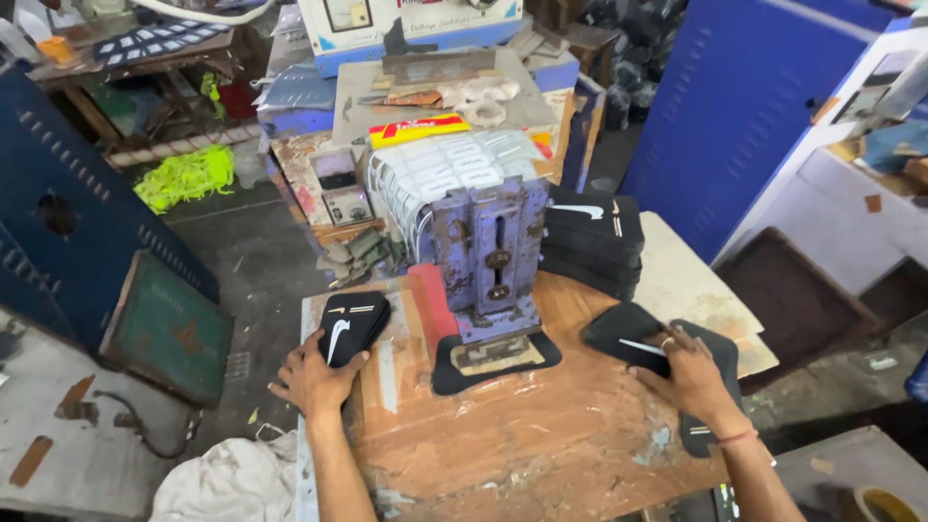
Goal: Operating a manual heat press to apply logos onto fabric shoe components.
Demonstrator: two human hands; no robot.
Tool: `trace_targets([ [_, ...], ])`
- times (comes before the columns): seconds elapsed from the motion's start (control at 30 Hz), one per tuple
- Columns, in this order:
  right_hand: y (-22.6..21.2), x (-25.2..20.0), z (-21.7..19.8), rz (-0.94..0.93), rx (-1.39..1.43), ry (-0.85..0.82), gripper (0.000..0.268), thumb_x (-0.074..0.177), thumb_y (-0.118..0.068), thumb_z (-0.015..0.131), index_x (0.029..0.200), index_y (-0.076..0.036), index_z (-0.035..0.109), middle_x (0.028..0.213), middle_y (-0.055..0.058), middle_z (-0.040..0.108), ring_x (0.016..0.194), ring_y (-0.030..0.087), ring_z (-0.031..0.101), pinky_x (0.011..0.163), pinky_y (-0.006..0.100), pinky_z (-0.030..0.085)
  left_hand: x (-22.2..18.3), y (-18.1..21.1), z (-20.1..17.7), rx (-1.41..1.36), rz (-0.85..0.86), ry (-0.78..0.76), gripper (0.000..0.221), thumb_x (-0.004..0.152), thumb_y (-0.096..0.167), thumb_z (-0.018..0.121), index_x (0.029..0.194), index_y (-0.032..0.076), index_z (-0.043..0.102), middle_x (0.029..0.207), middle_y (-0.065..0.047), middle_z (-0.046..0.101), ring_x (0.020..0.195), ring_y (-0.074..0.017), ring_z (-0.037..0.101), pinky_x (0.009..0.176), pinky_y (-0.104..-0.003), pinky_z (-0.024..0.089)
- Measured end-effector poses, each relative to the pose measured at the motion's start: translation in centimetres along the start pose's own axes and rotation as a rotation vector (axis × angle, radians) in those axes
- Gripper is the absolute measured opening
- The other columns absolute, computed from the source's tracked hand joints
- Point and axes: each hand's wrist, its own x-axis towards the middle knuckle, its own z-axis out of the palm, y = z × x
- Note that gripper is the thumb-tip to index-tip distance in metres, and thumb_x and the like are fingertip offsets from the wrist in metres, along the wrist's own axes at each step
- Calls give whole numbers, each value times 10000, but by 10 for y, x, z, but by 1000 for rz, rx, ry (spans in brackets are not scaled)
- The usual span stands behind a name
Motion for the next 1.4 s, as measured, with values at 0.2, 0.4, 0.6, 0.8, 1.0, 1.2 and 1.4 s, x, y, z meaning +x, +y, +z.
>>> trace_targets([
  [0.2, 6, -12, 4, 94, 219, -154, 413, 832, -426, 760, 1058, -81, 756, 1203, 228, 700, 1221, 397, 639, 1083, 462, 499, -1, -2, 0, -22, 17, 9, 968, 523, 573, 935, 1385, 269, 618, 1418, -146, 557, 1376, -442, 415, 1158, -742, 88],
  [0.4, -89, -75, 17, 90, 204, 113, 369, 936, -224, 565, 1219, -17, 678, 1269, 174, 671, 1206, 349, 618, 1018, 448, 495, 0, -1, 0, 12, -15, -4, 983, 512, 592, 928, 1393, 283, 620, 1434, -143, 557, 1409, -444, 391, 1174, -730, 93],
  [0.6, -167, -97, 19, -314, 383, -189, 553, 866, -473, 729, 1249, -77, 677, 1439, 164, 533, 1382, 366, 430, 1135, 543, 273, -3, 3, -7, -41, 8, -4, 955, 557, 656, 894, 1385, 265, 625, 1423, -174, 555, 1390, -453, 410, 1158, -752, 74],
  [0.8, -174, -93, 35, -210, 413, -296, 534, 854, -436, 749, 1243, -77, 679, 1453, 155, 531, 1422, 351, 388, 1181, 534, 206, -22, 47, -24, 10, 168, 354, 647, 731, 485, 847, 1287, 194, 688, 1353, -180, 618, 1324, -385, 516, 1130, -719, 196],
  [1.0, -178, -88, 24, -178, 420, -336, 516, 871, -415, 745, 1244, -65, 675, 1486, 169, 521, 1426, 368, 376, 1170, 539, 206, -39, 82, 5, -441, 315, -94, 456, 915, 283, 653, 1336, 109, 649, 1008, -116, 748, 941, -306, 711, 834, -425, 542],
  [1.2, -190, -80, -9, -222, 444, -269, 442, 919, -336, 688, 1254, -48, 675, 1461, 182, 540, 1408, 378, 424, 1182, 513, 263, -51, 79, 28, -189, 672, -331, 251, 810, 251, 820, 984, 82, 754, 927, -159, 701, 928, -370, 657, 775, -465, 529],
  [1.4, -196, -70, -19, -189, 444, -295, 428, 915, -319, 682, 1237, -38, 673, 1441, 172, 558, 1400, 373, 438, 1195, 519, 261, -51, 84, 27, -394, 627, -351, 381, 714, 167, 839, 1076, 79, 757, 960, -143, 702, 878, -328, 669, 766, -433, 538],
])
